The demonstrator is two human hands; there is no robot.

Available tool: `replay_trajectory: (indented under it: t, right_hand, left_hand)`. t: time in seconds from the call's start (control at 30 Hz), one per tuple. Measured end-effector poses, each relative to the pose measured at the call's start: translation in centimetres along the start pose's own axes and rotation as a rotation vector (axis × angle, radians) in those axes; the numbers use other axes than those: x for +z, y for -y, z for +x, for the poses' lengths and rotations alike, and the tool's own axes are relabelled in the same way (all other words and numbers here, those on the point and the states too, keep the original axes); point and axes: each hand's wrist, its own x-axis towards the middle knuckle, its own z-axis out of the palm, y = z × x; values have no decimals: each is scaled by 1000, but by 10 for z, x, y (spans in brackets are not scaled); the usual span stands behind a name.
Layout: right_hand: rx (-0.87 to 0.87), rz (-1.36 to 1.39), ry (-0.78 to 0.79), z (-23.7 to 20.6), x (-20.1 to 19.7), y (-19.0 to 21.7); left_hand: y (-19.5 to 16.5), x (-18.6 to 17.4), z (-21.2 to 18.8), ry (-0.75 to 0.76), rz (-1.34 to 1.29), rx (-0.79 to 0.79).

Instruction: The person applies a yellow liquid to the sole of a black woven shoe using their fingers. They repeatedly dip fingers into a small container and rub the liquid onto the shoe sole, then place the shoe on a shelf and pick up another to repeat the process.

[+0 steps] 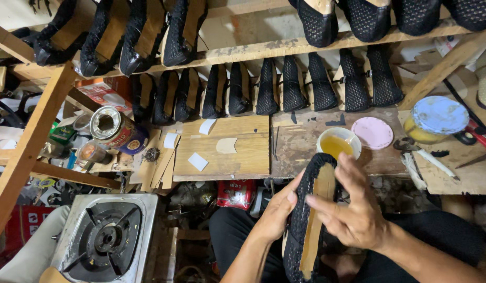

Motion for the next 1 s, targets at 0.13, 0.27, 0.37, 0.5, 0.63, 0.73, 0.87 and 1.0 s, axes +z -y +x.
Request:
replay_trajectory:
  t: [0.13, 0.27, 0.37, 0.5, 0.63, 0.73, 0.87, 1.0]
  right_hand:
    - [-33, -26, -7, 3, -4, -2]
    - [67, -80, -27, 5, -5, -2]
    - [8, -43, -17, 7, -3, -4]
    - [171, 25, -40, 8, -5, -16]
    - [241, 31, 37, -3, -13, -35]
    - [443, -143, 192, -3, -7, -66]
    - [563, -411, 473, 4, -2, -104]
    - [637, -424, 721, 5, -2, -122]
  left_hand:
    - [2, -4, -1, 3, 72, 0]
    - [14, -9, -4, -41, 135, 6]
    - [27, -16, -6, -28, 79, 1]
    - [42, -28, -10, -109, 114, -73]
    - [44, -41, -15, -151, -89, -44]
    - [41, -49, -12, -244, -262, -79]
    - [40, -48, -8, -307, -325, -79]
    - [36, -42, -8, -271, -237, -3]
